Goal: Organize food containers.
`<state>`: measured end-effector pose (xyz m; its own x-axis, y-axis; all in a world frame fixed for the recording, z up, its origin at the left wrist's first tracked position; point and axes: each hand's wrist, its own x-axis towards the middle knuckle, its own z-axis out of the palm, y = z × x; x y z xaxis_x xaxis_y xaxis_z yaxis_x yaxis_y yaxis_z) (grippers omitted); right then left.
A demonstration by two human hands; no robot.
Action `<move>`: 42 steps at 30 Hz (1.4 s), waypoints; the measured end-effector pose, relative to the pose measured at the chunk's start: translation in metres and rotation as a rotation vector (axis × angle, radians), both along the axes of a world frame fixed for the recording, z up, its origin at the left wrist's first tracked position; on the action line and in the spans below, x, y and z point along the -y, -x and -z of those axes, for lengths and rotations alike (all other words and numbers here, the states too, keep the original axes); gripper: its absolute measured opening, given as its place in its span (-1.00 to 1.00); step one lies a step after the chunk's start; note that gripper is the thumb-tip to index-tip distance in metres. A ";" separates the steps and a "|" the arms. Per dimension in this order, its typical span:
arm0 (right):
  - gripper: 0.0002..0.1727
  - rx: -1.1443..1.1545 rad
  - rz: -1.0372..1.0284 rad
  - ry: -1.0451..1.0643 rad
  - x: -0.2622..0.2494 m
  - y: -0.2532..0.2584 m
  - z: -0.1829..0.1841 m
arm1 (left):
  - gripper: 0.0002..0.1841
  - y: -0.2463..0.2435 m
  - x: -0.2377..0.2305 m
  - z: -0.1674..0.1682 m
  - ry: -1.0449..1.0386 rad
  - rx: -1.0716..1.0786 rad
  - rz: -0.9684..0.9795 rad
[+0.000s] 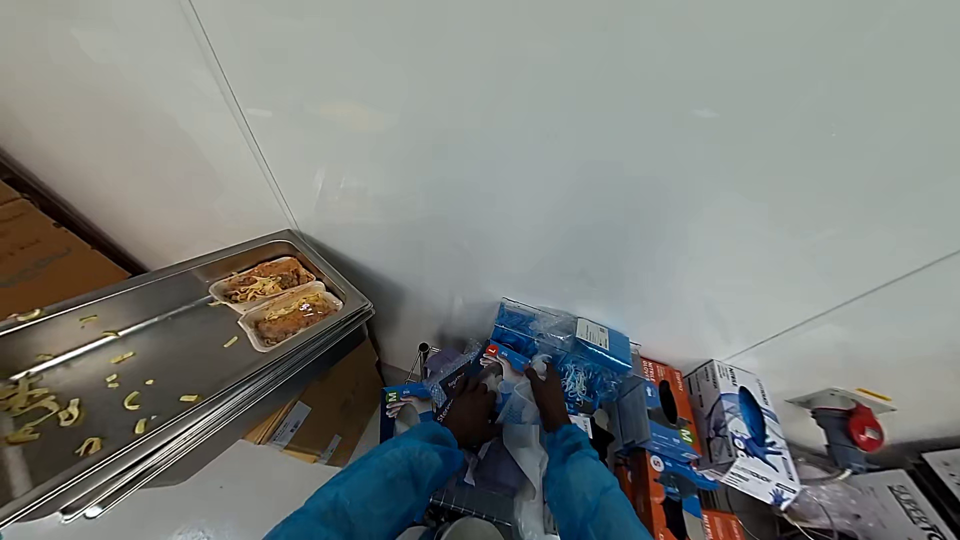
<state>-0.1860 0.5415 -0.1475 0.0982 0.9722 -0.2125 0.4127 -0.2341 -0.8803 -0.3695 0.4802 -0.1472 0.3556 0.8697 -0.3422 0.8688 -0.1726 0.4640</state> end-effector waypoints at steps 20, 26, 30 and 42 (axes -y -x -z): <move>-0.71 -0.588 0.137 -0.080 0.191 -0.075 -0.032 | -0.55 -0.067 0.030 -0.045 0.031 0.791 -0.005; -0.68 -0.464 0.240 -0.172 0.238 -0.096 -0.028 | -0.73 -0.097 0.055 -0.063 0.181 0.837 0.119; -0.67 -0.462 0.322 -0.213 0.275 -0.110 -0.025 | -0.75 -0.115 0.082 -0.076 0.222 0.959 0.097; -0.66 -0.234 0.399 -0.282 0.343 -0.134 -0.092 | -0.76 -0.172 0.109 -0.134 0.257 0.653 0.776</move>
